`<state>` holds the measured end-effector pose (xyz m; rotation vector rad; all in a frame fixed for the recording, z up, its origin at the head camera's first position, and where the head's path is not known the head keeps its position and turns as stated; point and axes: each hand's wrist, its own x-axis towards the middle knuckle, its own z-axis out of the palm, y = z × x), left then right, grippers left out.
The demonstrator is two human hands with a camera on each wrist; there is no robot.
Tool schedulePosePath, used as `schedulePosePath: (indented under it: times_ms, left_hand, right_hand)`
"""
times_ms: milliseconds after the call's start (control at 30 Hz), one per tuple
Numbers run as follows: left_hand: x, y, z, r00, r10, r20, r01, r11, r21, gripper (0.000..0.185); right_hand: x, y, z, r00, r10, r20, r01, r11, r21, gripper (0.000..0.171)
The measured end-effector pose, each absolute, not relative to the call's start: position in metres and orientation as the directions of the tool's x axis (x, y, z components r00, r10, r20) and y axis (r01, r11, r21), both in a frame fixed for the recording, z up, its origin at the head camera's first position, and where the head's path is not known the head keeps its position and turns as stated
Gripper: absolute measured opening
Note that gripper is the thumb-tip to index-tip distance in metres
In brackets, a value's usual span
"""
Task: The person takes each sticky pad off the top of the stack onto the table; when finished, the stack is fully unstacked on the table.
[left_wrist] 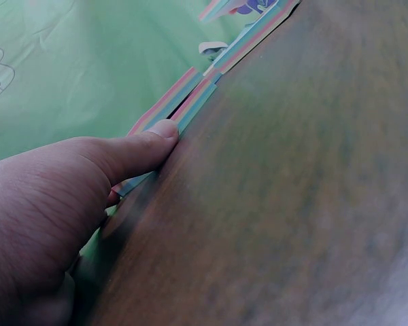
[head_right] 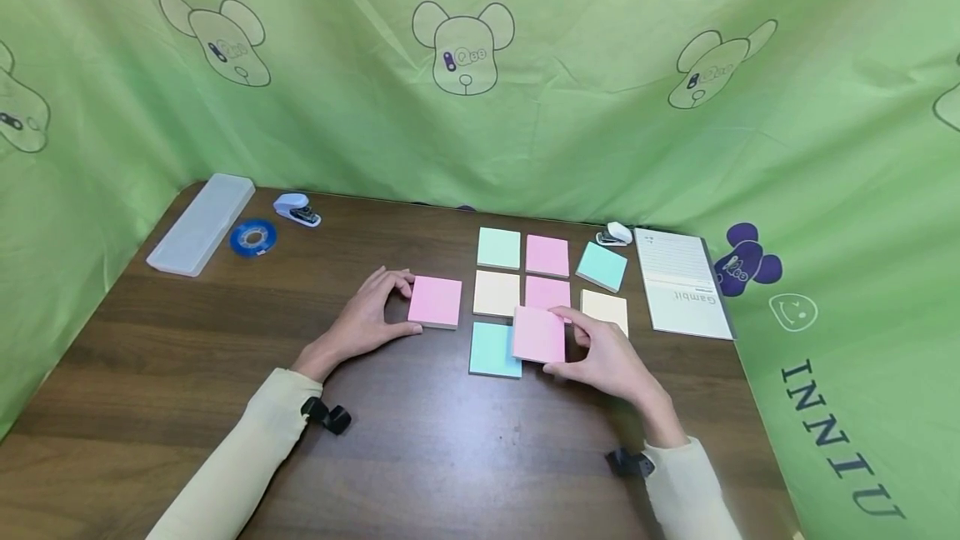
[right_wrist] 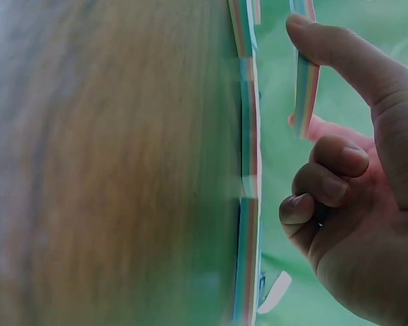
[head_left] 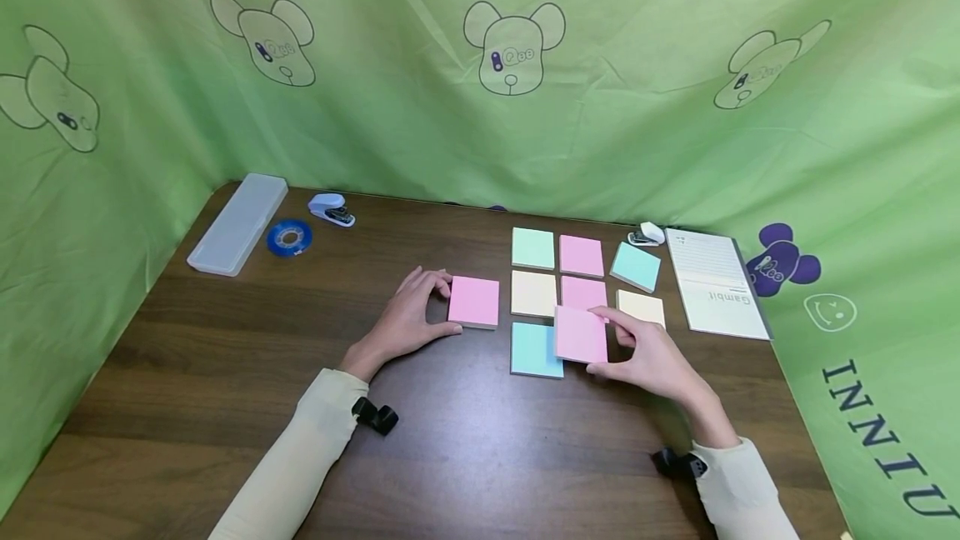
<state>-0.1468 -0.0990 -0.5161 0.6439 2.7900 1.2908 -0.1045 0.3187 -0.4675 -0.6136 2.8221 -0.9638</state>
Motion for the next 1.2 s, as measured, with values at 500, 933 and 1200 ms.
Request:
schedulePosePath:
  times_ms: [500,933,1200]
  left_hand:
    - [-0.145,-0.099,-0.515,-0.920,0.358,0.157,0.350,0.577,0.738,0.055]
    - [-0.146,-0.099,-0.516,-0.920,0.359,0.154,0.349,0.577,0.738,0.055]
    - [-0.146,-0.099,-0.516,-0.919,0.360,0.162,0.354,0.571,0.741,0.055]
  right_hand:
    - [-0.097,0.338,-0.473,-0.900,-0.433,0.045,-0.376,0.719,-0.585,0.078]
    - [-0.095,0.343,-0.477,-0.899,-0.438,-0.013,-0.341,0.718,-0.606,0.080]
    - [-0.096,0.343,-0.480,-0.901,-0.430,-0.054,-0.316,0.737,-0.598,0.082]
